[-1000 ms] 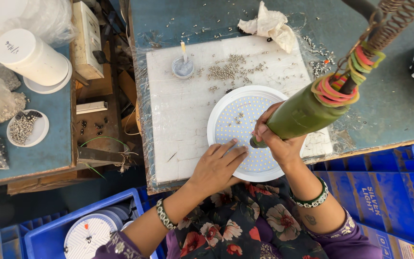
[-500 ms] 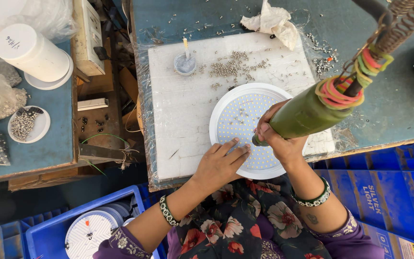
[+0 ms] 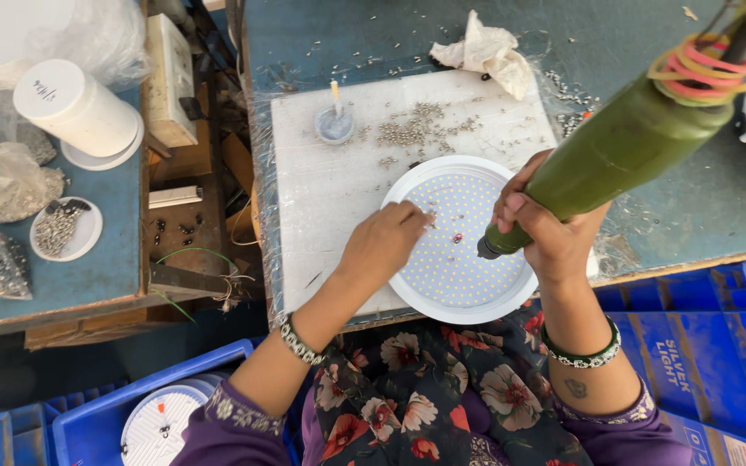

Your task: The person places a white LED panel on a workbench and uses a green glue gun to apply adhesive to the center of the panel. The person holds the panel steady with one hand while operating the glue gun with the other.

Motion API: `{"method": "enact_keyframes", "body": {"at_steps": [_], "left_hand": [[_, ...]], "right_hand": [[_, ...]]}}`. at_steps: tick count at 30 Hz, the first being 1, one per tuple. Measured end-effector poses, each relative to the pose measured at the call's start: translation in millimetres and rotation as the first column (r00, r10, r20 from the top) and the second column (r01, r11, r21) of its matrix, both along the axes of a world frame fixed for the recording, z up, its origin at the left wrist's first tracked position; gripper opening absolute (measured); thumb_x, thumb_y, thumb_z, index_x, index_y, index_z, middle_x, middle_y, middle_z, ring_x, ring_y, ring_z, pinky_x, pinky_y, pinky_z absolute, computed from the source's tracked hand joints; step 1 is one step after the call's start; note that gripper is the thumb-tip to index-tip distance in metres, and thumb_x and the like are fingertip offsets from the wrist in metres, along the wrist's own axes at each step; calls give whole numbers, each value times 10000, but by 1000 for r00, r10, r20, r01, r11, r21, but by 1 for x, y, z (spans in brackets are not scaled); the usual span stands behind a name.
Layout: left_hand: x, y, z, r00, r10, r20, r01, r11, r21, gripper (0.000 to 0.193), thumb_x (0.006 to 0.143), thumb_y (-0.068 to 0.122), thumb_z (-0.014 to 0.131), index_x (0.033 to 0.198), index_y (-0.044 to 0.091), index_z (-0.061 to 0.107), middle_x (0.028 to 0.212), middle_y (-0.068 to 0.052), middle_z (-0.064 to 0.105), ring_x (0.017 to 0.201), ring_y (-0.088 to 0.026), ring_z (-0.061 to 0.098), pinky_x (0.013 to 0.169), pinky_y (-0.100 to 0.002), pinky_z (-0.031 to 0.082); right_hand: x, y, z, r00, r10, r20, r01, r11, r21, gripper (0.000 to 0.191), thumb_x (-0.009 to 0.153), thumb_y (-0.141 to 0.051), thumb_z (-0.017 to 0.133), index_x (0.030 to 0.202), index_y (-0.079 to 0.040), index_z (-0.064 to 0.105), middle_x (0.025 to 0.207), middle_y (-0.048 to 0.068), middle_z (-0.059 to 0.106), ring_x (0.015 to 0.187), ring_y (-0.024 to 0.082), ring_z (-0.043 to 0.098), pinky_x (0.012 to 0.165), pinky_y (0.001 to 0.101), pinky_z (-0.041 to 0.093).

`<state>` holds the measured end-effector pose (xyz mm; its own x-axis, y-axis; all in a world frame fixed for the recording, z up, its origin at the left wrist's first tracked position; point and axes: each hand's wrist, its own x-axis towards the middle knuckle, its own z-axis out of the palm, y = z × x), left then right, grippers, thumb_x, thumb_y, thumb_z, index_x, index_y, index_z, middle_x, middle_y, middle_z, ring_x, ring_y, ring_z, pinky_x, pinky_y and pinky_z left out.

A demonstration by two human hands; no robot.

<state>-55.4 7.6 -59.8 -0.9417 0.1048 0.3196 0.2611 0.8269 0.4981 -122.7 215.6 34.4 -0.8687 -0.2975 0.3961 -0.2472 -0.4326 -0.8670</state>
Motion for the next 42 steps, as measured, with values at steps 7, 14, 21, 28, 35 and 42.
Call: {"method": "enact_keyframes", "body": {"at_steps": [7,14,21,28,35,42], "left_hand": [[-32,-2,-16,975,-169,-146,113,937,-330,185,818,79,659,1000,84,694,971,-54,614,947,-205,644,778,-340,562],[-47,7,-11,967,-195,-166,130,932,-339,168,764,122,721,923,105,669,911,-28,612,868,-210,648,710,-357,552],[-22,28,0,968,-249,11,237,933,269,102,909,170,718,937,91,659,921,-35,661,831,-213,681,730,-362,541],[-11,43,7,954,-301,-1,266,842,469,117,976,203,689,980,93,650,933,-53,688,891,-230,707,801,-384,539],[-11,42,7,947,-320,29,272,845,461,132,976,228,684,991,100,654,949,-48,691,930,-242,695,809,-401,519],[-13,41,2,942,-335,10,296,848,440,115,994,228,659,1013,117,636,981,-22,682,957,-223,686,813,-401,492]], "right_hand": [[4,29,-4,999,-28,-29,29,999,33,151,883,1,694,938,44,560,705,99,583,559,167,593,555,288,519],[-4,41,-8,998,-51,-46,53,998,38,169,892,-18,712,900,54,559,707,103,578,559,172,599,553,288,517],[-2,36,-5,996,-63,-69,61,998,-32,163,912,-1,682,979,62,548,751,117,577,588,181,600,579,301,531],[-6,29,-2,999,17,-42,-22,993,-112,191,937,43,646,1081,51,520,774,132,587,587,180,581,578,301,518],[0,21,-8,1000,28,-11,-29,991,-131,172,938,64,619,1073,53,513,803,118,572,614,185,588,573,302,515],[-1,23,-7,998,37,-50,-44,989,-140,200,946,66,618,1098,37,492,754,119,561,592,166,563,584,300,509]]}}
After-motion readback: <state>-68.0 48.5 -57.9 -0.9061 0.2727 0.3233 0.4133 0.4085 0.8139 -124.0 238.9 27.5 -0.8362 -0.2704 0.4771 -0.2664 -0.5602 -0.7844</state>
